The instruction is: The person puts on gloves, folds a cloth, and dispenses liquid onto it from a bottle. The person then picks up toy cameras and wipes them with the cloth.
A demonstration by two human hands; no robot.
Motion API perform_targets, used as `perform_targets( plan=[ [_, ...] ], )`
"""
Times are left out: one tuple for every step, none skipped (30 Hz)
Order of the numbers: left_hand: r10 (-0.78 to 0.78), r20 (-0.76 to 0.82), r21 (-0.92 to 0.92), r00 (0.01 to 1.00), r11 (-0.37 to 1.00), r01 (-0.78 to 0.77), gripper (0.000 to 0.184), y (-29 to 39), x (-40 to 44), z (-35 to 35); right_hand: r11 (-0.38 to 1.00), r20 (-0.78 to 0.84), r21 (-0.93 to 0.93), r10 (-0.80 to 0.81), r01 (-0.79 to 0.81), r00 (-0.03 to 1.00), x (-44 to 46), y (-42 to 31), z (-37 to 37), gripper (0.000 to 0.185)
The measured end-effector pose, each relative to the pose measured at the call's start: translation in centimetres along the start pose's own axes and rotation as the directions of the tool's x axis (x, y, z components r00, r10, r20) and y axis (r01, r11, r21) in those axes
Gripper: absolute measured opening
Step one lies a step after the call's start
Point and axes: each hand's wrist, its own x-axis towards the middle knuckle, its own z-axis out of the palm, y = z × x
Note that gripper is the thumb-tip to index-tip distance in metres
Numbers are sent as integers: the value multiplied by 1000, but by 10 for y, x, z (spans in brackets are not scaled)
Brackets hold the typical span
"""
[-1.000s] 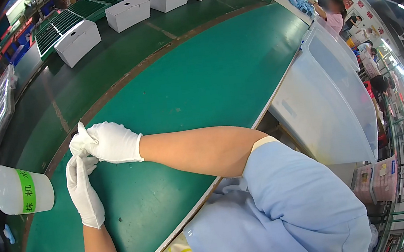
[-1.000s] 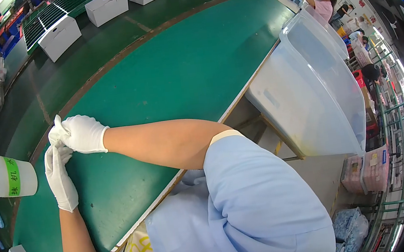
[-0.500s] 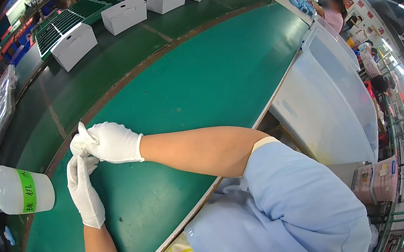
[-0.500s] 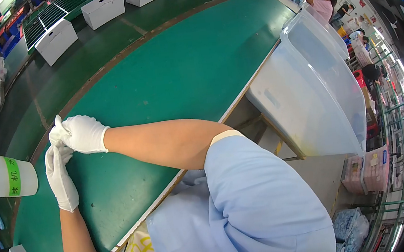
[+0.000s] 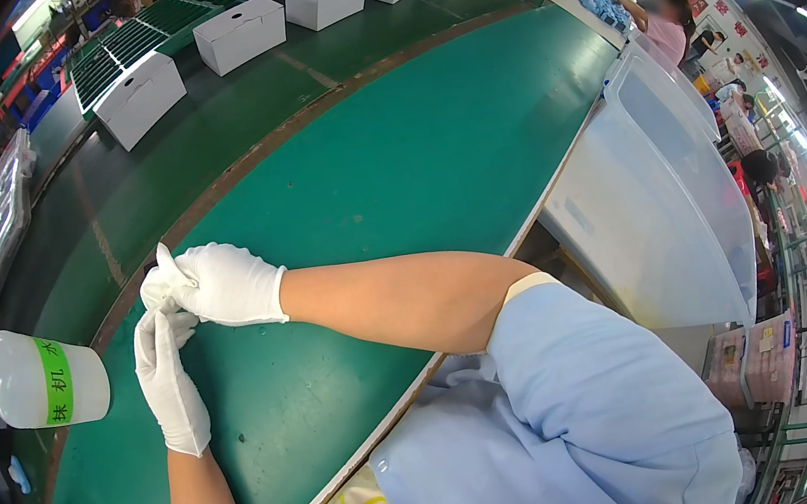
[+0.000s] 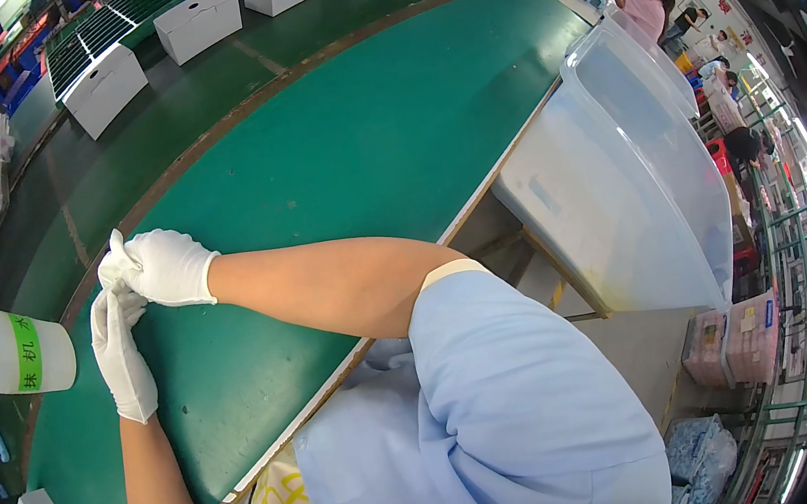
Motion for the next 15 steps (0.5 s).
perform_targets(
  plan=[
    [0,-1,-2,1000,1000,0,31,0,0,0,1000,2,4,-6,6,1000,0,1,0,53],
    [-1,-2,-3,1000,1000,1,31,0,0,0,1000,5,7,-13,13,1000,1,2,1,53],
    [1,-2,-1,1000,1000,-1,31,1,0,1,1000,7,11,-19,19,1000,1,2,2,53],
    [3,-1,1,1000,1000,-3,31,2,0,1,1000,4,5,-11,11,1000,1,2,2,53],
    [4,-1,3,1000,1000,-4,31,2,-1,1,1000,0,-1,-1,1,1000,1,1,2,53],
    [4,0,4,1000,1000,-4,30,2,-1,1,1000,-3,-7,8,-8,1000,1,1,2,52],
    [4,0,4,1000,1000,-4,30,2,-1,1,1000,1,-4,-2,2,1000,1,1,1,52],
    [4,1,4,1000,1000,-4,30,2,-1,1,1000,5,-2,-12,12,1000,1,0,1,52],
    [5,3,4,1000,1000,-5,30,2,-1,1,1000,9,0,-22,22,1000,1,0,1,52],
    [5,6,3,1000,1000,-5,30,1,0,0,1000,12,-1,-20,20,1000,0,0,0,52],
    [5,9,2,1000,1000,-5,30,1,0,0,1000,16,-1,-18,18,1000,0,-1,0,51],
    [5,7,-1,1000,1000,-5,30,0,0,0,1000,19,-2,-16,16,1000,0,-1,-1,51],
    [4,5,-5,1000,1000,-4,30,-1,0,0,1000,11,-10,-19,19,1000,0,-1,0,51],
    [3,2,-10,1000,1000,-3,30,-1,0,0,1000,4,-18,-21,21,1000,0,0,0,50],
    [3,2,-8,1000,1000,-3,29,-1,0,0,999,-4,-26,-24,24,1000,0,0,0,50]
  ],
)
